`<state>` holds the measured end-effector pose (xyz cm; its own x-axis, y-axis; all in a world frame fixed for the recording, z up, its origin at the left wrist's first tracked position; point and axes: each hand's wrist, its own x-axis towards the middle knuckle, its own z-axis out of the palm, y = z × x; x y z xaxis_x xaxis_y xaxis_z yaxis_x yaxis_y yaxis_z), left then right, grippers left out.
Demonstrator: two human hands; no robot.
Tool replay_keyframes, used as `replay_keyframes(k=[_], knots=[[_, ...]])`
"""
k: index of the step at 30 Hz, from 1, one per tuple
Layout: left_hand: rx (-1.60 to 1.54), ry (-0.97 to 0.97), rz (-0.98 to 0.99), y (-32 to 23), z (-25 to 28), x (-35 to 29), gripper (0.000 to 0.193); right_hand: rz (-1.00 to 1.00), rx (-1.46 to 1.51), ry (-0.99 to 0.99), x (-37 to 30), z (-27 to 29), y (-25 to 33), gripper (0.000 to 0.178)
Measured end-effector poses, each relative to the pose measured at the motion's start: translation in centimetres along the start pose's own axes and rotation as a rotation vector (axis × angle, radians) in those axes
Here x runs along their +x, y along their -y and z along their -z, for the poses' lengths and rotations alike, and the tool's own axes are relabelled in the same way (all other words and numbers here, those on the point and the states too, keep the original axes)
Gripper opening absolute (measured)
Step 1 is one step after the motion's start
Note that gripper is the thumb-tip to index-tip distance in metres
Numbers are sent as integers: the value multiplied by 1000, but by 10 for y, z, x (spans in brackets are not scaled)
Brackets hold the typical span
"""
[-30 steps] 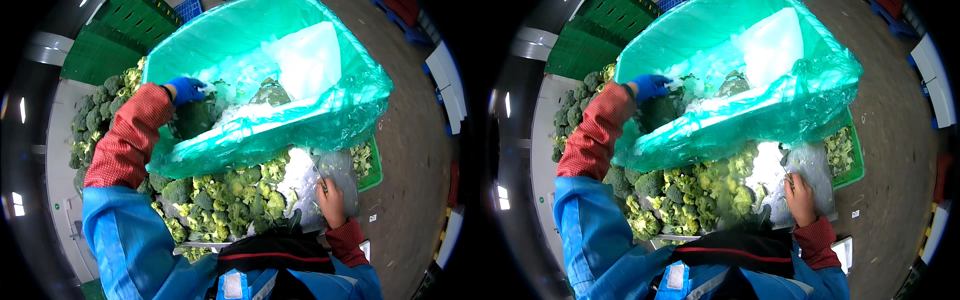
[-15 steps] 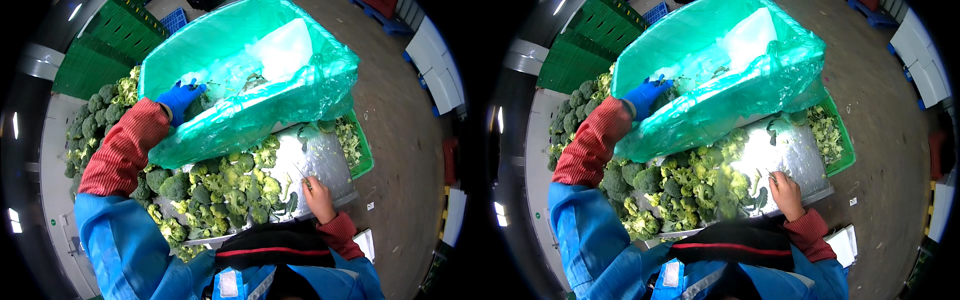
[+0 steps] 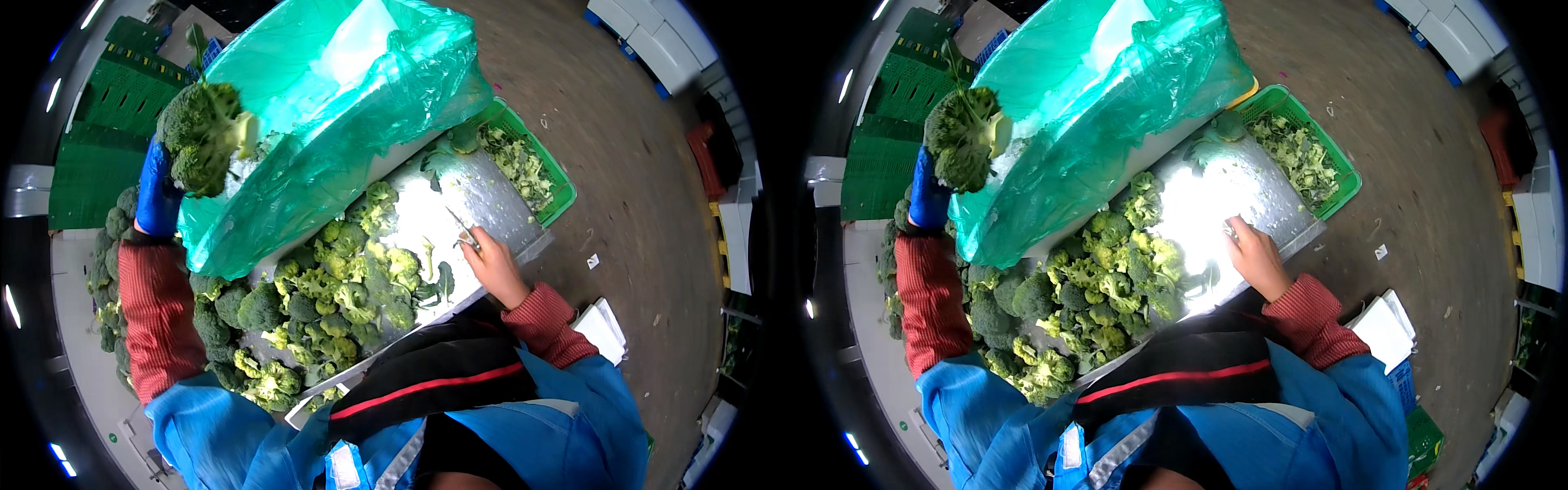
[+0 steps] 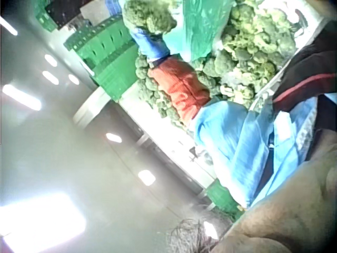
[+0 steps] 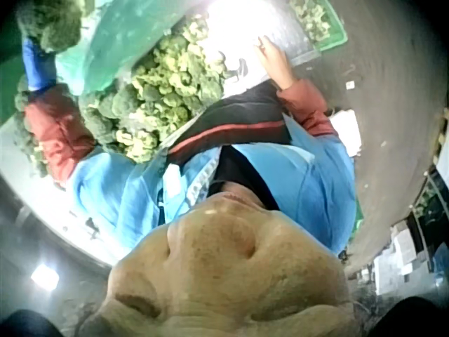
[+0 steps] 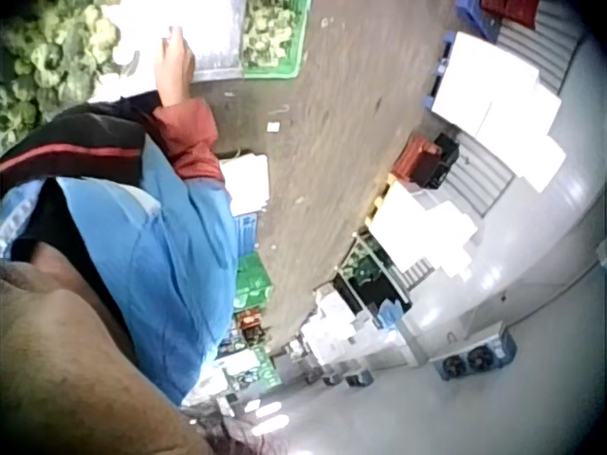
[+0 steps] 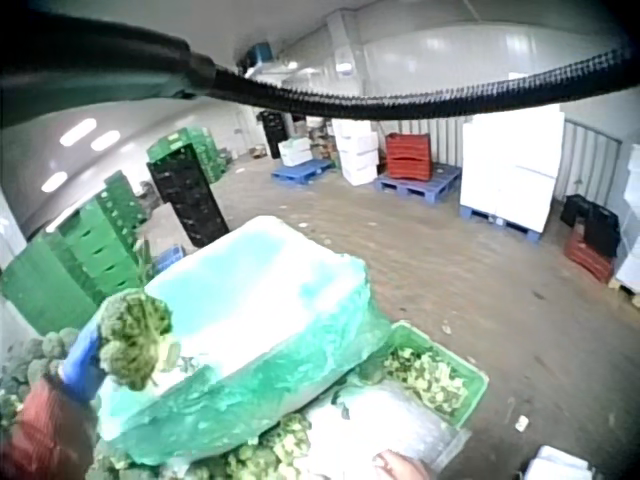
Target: The person trims broccoli heads with a knife on a metal surface, placing the trimmed heads into a plastic-lined crate containing ice.
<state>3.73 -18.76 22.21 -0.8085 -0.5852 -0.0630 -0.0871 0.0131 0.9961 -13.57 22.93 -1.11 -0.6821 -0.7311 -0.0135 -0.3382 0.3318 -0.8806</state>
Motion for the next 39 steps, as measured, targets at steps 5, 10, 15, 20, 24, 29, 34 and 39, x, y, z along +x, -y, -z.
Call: replay_keyframes(k=[5, 10, 15, 20, 24, 29, 34, 39], knots=[[-694, 477, 245, 60, -114, -30, 59, -214, 162, 14, 21, -1, 12, 21], [-772, 297, 660, 150, -224, -42, 70, -218, 376, -164, 22, 0, -18, 20], [-1093, 231, 747, 227, -250, -37, 82, -186, 12, -3, 6, 19, -15, 18], [-945, 142, 728, 236, -270, -40, 82, 126, -230, -17, 10, 16, -4, 15], [-806, -5, 739, 236, -283, -46, 79, 143, -440, 92, 20, 14, 3, 14], [-684, -109, 639, 244, -297, -55, 71, 45, -602, 89, 28, -1, -16, 14], [-813, -35, 589, 257, -289, -55, 66, -105, -393, 184, 41, -3, -46, 12], [-907, 186, 597, 213, -244, -79, 73, -105, -2, 134, 33, 21, -34, 18]])
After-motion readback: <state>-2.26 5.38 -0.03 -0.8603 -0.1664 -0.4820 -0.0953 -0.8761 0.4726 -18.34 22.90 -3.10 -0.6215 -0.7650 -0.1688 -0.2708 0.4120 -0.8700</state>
